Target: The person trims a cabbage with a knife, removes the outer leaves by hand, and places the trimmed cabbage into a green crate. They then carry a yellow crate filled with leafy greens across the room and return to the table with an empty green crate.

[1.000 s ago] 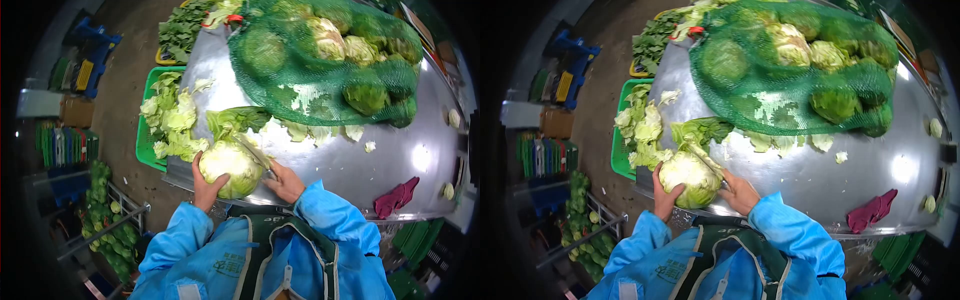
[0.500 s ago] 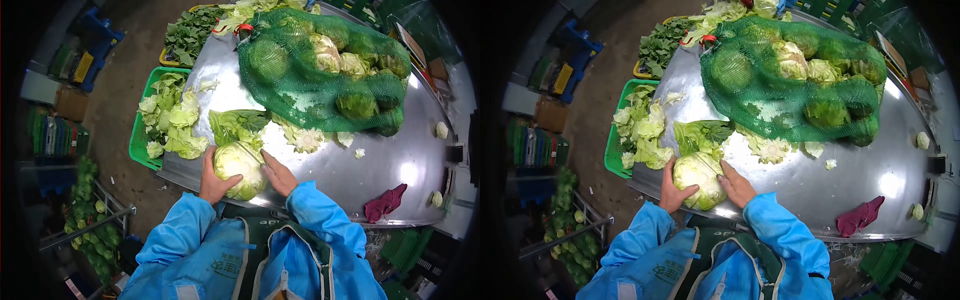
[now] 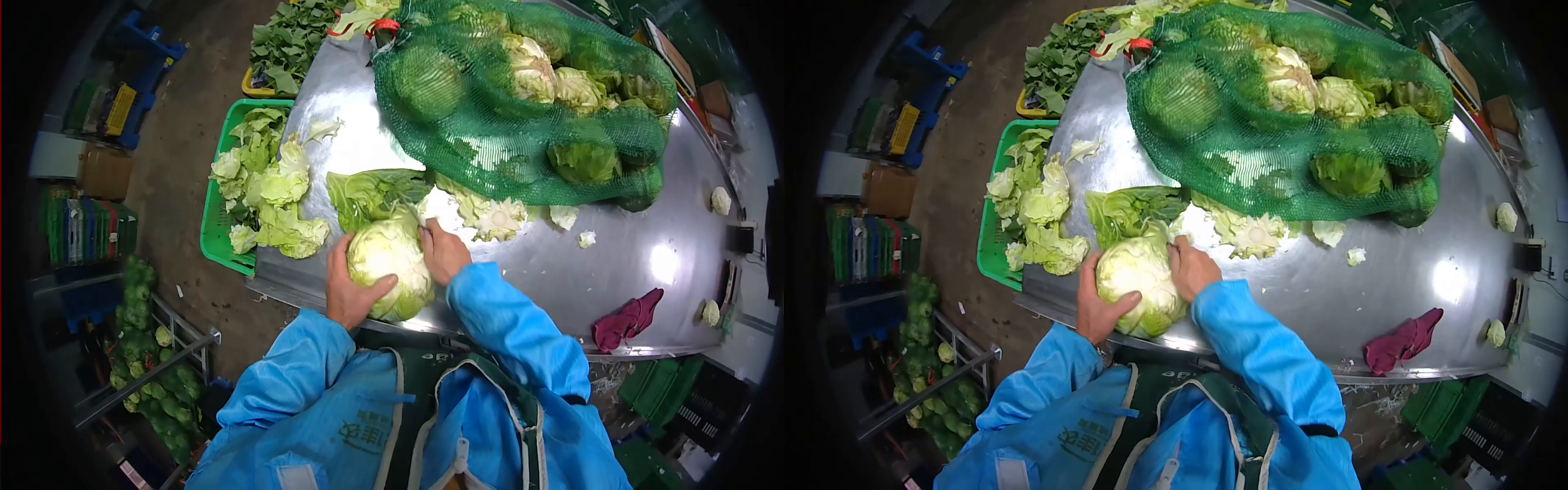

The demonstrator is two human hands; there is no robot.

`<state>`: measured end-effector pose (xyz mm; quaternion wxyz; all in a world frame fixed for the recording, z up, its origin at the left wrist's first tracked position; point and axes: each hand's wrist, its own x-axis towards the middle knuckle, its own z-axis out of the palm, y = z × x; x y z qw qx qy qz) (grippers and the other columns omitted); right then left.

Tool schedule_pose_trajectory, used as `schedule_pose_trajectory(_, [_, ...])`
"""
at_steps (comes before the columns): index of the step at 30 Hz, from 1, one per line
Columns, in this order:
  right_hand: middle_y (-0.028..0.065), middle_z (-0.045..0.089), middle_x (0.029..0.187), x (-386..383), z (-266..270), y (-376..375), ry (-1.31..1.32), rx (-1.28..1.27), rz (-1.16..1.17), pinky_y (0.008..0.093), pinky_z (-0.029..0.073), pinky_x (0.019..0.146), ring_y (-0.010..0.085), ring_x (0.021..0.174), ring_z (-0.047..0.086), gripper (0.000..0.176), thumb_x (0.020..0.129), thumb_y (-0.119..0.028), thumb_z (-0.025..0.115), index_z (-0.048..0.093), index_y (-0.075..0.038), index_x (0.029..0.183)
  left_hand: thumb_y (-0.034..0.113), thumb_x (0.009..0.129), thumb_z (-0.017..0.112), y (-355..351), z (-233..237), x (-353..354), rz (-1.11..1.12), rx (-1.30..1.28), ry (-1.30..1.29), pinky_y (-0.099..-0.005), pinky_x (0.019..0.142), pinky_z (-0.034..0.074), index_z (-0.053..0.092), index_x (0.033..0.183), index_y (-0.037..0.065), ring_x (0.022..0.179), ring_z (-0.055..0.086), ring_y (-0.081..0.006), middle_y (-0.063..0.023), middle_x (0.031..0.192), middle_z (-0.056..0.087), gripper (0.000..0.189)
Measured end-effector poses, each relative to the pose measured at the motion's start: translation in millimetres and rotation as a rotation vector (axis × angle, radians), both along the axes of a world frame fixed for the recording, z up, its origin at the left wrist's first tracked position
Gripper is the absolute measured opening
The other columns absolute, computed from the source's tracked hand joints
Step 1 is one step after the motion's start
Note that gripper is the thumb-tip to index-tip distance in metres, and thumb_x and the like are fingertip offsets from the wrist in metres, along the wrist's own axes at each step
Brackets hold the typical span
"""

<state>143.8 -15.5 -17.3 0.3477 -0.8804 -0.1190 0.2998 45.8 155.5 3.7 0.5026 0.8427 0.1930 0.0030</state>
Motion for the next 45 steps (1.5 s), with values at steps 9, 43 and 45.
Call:
schedule_pose_trajectory(9, [0.0258, 0.061, 0.085, -23, -6, -39, 0.004, 0.152, -0.15, 0.0493, 0.045, 0.07, 0.0451, 0.08, 0.058, 0.027, 0.094, -0.028, 0.042, 0.053, -0.007, 0.108, 0.016, 0.061, 0.08, 51, -1, -18, 0.074, -0.481, 0.058, -0.037, 0.101, 0.036, 0.022, 0.139, 0.003, 0.12, 0.042, -0.027, -0.0203, 0.131, 0.039, 0.098])
schedule_pose_trajectory(43, [0.03, 0.06, 0.093, 8, -68, -8, -0.033, 0.102, -0.29, 0.0458, 0.046, 0.076, 0.0439, 0.089, 0.059, 0.035, 0.095, -0.03, 0.042, 0.047, -0.003, 0.117, 0.029, 0.056, 0.085, 53, 2, 6, -0.171, -0.107, 0.043, -0.0381, 0.1, 0.037, 0.032, 0.135, 0.002, 0.118, 0.045, -0.0313, -0.0216, 0.128, 0.042, 0.099])
schedule_pose_trajectory(45, [0.0291, 0.061, 0.095, -1, -65, -22, -0.083, 0.098, -0.352, 0.0444, 0.046, 0.078, 0.0426, 0.091, 0.059, 0.037, 0.095, -0.03, 0.042, 0.046, -0.002, 0.119, 0.026, 0.059, 0.084, 63, 11, 22, -0.167, -0.379, 0.085, -0.0365, 0.097, 0.04, 0.032, 0.134, 0.002, 0.115, 0.049, -0.0287, -0.0202, 0.129, 0.042, 0.095])
